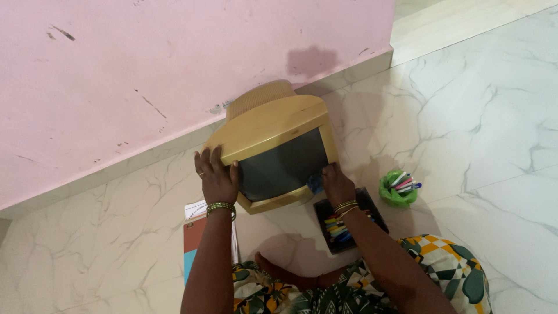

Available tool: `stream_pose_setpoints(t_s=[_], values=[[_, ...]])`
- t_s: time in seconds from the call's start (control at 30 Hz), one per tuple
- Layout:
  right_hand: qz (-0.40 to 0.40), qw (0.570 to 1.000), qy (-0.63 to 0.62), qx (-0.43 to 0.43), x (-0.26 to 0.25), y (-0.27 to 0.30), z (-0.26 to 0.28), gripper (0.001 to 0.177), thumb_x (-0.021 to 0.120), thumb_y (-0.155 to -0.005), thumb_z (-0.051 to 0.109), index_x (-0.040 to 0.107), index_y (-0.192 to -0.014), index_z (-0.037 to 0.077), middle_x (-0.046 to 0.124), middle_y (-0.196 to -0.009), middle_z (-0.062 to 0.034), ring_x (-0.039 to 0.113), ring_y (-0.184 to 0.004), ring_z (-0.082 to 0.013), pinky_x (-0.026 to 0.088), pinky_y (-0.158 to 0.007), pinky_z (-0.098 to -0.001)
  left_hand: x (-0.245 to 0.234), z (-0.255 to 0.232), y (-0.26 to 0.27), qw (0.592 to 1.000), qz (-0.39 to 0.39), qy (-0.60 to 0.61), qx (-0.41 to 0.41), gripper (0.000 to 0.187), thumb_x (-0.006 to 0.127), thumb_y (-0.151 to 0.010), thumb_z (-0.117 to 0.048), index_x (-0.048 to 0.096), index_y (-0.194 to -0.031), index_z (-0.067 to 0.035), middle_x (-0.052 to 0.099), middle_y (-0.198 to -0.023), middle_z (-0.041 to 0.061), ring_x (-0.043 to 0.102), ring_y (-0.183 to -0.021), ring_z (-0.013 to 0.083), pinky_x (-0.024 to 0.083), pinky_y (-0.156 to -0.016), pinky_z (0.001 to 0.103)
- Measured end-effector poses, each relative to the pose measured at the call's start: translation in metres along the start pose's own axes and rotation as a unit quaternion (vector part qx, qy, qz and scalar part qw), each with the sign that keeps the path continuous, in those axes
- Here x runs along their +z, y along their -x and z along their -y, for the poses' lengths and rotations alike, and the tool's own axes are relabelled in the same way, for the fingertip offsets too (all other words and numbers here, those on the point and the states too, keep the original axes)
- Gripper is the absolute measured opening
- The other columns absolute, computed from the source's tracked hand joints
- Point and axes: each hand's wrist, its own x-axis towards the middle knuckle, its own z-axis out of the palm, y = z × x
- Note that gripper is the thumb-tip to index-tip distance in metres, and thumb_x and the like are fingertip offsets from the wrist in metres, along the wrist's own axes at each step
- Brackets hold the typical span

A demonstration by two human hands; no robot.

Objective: The person sits on the floor and wipes the screen and casing of a beige CRT monitor with a blue cloth. They then open a small black box containing pens and markers, remove the items, and place them on the floor before picking up a green pen holder.

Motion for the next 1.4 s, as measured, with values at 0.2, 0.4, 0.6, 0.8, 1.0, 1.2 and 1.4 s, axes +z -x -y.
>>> stream_pose_setpoints(t_s=[0.2,0.4,0.6,0.8,1.0,1.2,1.4], values=[[-0.006,0.995,-0.032,-0.098,0.007,0.016,0.012,0.027,0.068,-0.088,0.010,0.065,-0.115,0.008,0.064,-0.118,-0.0170,0.061,-0.111,-0.0381,0.051,-0.097,-0.0492,0.000,0.000,0.001,1.000,-0.001,0.018,-0.002,0.060,0.063,-0.100,-0.037,0.043,-0.151,-0.012,0.035,-0.156,0.023,0.023,-0.150,0.0522,0.037,-0.117,0.060],[-0.041,0.986,0.002,-0.162,0.018,0.033,0.020,0.044,0.070,-0.084,0.007,0.063,-0.127,0.004,0.043,-0.145,-0.0242,0.036,-0.141,-0.0484,0.036,-0.115,-0.0575,-0.002,-0.002,0.002,1.000,-0.005,0.024,0.002,0.060,0.063,-0.100,-0.037,0.043,-0.152,-0.013,0.035,-0.156,0.024,0.023,-0.150,0.0520,0.036,-0.117,0.061],[-0.064,0.974,-0.047,-0.211,0.013,0.018,0.017,0.043,0.068,-0.084,0.005,0.062,-0.126,0.006,0.015,-0.165,-0.0308,0.017,-0.152,-0.0521,0.027,-0.122,-0.0592,-0.002,-0.003,0.000,1.000,-0.010,0.023,0.003,0.060,0.063,-0.100,-0.037,0.043,-0.151,-0.013,0.035,-0.155,0.024,0.022,-0.150,0.0522,0.036,-0.118,0.060],[-0.060,0.972,-0.128,-0.189,0.008,0.015,0.019,0.047,0.061,-0.089,0.007,0.051,-0.134,0.000,0.024,-0.162,-0.0303,0.024,-0.152,-0.0490,0.035,-0.120,-0.0547,0.000,-0.002,0.001,1.000,-0.007,0.020,0.004,0.060,0.063,-0.100,-0.036,0.042,-0.151,-0.012,0.035,-0.155,0.024,0.022,-0.150,0.0529,0.038,-0.116,0.060],[-0.092,0.965,-0.212,-0.125,0.004,0.013,0.019,0.045,0.055,-0.095,0.011,0.047,-0.136,-0.005,0.037,-0.155,-0.0241,0.036,-0.147,-0.0426,0.039,-0.118,-0.0502,0.001,-0.001,0.001,1.000,-0.009,0.017,0.005,0.060,0.063,-0.100,-0.037,0.042,-0.151,-0.013,0.035,-0.155,0.023,0.023,-0.149,0.0527,0.041,-0.114,0.060],[-0.079,0.979,-0.097,-0.161,-0.004,0.009,0.033,0.052,0.053,-0.093,0.013,0.046,-0.142,-0.003,0.034,-0.159,-0.0255,0.030,-0.153,-0.0440,0.031,-0.124,-0.0515,0.000,-0.002,0.001,1.000,-0.010,0.020,0.002,0.060,0.063,-0.100,-0.036,0.042,-0.151,-0.014,0.035,-0.155,0.024,0.023,-0.149,0.0531,0.038,-0.115,0.061],[-0.097,0.969,-0.105,-0.201,-0.018,-0.017,0.056,0.058,0.059,-0.100,0.023,0.041,-0.146,-0.008,0.016,-0.167,-0.0318,0.016,-0.156,-0.0485,0.021,-0.125,-0.0568,0.000,-0.003,0.000,1.000,-0.004,0.030,-0.008,0.061,0.064,-0.098,-0.037,0.042,-0.151,-0.015,0.035,-0.155,0.023,0.022,-0.149,0.0530,0.037,-0.115,0.061]])
